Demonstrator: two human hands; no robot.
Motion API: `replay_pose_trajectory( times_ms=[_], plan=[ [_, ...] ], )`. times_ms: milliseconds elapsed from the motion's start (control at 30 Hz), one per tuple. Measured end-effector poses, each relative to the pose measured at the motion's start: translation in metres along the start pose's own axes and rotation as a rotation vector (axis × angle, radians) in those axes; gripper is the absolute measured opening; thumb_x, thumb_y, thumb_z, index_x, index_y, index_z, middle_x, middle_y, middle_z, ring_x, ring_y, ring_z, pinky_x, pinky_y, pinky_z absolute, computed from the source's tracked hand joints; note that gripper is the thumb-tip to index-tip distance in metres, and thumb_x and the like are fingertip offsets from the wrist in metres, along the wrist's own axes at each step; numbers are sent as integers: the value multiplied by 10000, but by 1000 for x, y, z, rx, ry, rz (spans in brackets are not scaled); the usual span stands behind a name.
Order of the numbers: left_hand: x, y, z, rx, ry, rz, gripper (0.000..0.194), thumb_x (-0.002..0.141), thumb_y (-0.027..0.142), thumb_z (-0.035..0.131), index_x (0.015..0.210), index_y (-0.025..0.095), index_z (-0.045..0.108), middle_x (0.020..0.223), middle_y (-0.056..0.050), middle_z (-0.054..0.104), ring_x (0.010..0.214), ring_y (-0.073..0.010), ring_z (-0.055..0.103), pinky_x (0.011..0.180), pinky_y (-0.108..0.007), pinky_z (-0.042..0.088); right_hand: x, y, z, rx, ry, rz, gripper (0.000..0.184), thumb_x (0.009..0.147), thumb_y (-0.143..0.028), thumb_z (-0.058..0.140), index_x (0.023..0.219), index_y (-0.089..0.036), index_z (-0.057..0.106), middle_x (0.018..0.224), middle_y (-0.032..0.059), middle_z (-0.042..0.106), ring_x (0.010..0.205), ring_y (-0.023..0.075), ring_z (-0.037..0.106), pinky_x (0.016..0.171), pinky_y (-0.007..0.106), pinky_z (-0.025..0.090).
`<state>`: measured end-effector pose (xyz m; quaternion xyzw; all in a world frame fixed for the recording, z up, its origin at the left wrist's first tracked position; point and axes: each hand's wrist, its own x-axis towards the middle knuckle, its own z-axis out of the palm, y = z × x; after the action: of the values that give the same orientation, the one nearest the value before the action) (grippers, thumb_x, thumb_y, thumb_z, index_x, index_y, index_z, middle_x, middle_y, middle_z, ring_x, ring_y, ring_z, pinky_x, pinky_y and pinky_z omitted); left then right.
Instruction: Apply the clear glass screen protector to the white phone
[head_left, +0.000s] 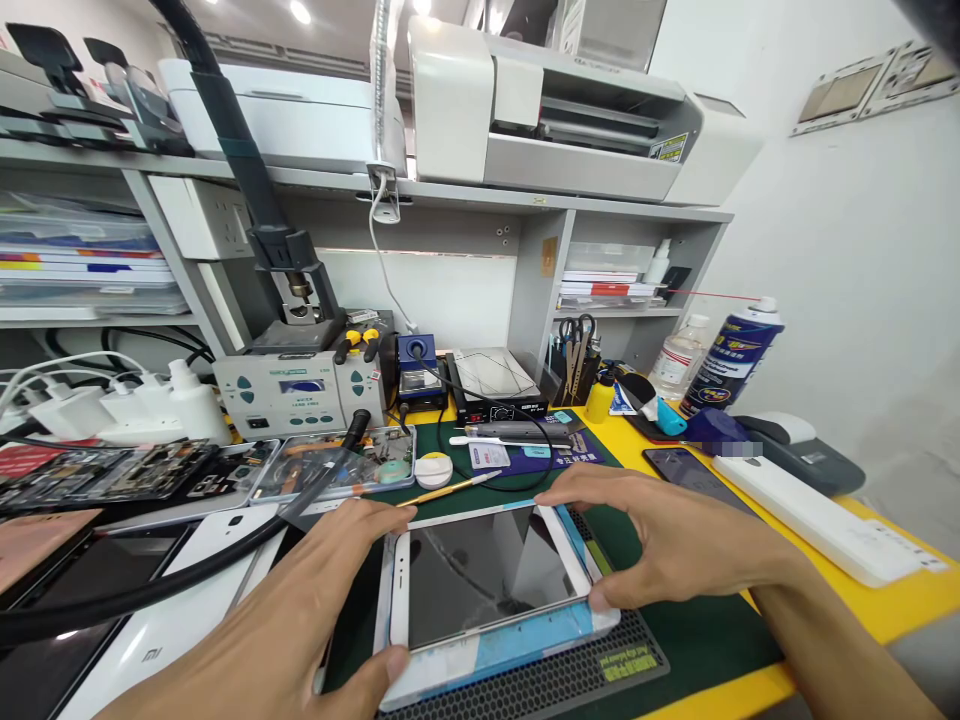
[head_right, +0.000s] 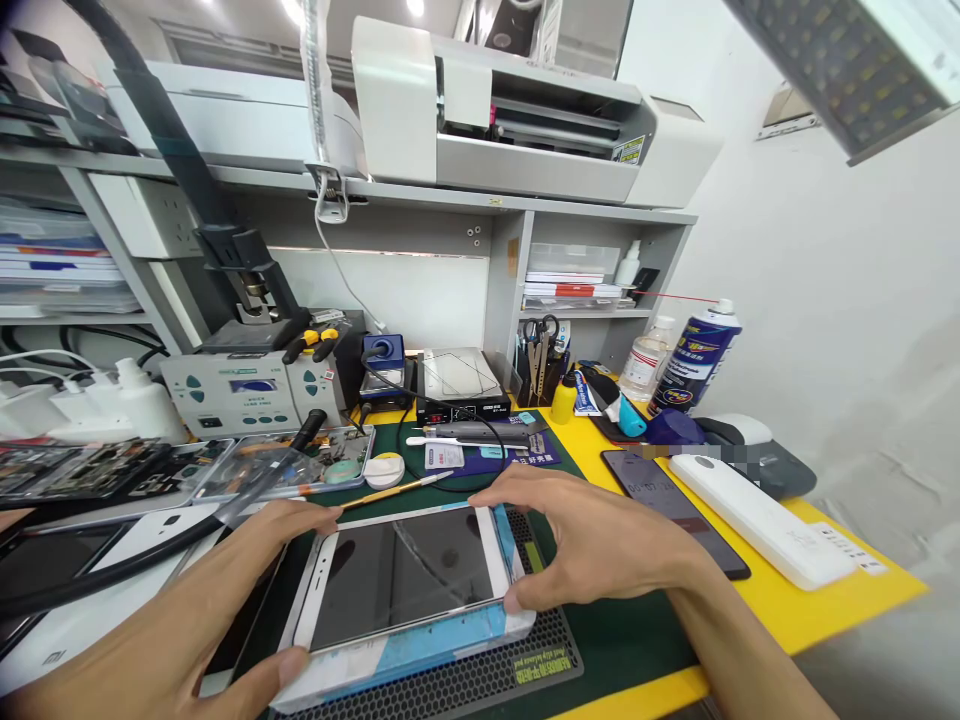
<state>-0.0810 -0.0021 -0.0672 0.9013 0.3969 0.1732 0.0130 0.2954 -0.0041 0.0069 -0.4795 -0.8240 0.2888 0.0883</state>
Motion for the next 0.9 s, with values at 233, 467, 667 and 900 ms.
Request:
replay_pose_trajectory(
  times_ms=[233, 467, 667, 900],
  plan=[
    [5, 9, -13, -4, -51, 4, 740, 892, 423, 600, 1521, 303, 229, 1561, -161, 451, 1410, -427, 481, 1035, -630, 542, -1, 3, 1, 14, 1, 26, 751, 737, -548, 837, 1423, -401, 568, 1495, 37, 540, 1351, 369, 521, 1121, 494, 434],
    [7, 14, -21, -65, -105, 51, 737, 894, 384, 597, 1490, 294, 173, 1535, -172, 398, 1439, -415, 411, 1109, -665, 452, -1, 8, 4, -23, 4, 56, 737, 755, -559, 819, 1430, -443, 547, 1517, 16, 525, 1365, 382, 509, 1124, 509, 435],
    [7, 13, -25, -184, -57, 105, 722, 818, 243, 623, 1443, 290, 264, 1434, -121, 413, 1379, -344, 402, 1155, -571, 403, -2, 5, 2, -38, 21, 74, 687, 766, -548, 802, 1409, -466, 572, 1483, -5, 565, 1258, 370, 605, 997, 431, 549],
    [13, 18, -30, -263, 21, 172, 580, 671, 121, 579, 1221, 257, 454, 1289, -93, 460, 1280, -326, 415, 1101, -543, 392, -2, -9, 1, -25, 9, 139, 660, 759, -541, 800, 1385, -439, 616, 1476, -2, 583, 1166, 352, 670, 876, 379, 606]
  ],
)
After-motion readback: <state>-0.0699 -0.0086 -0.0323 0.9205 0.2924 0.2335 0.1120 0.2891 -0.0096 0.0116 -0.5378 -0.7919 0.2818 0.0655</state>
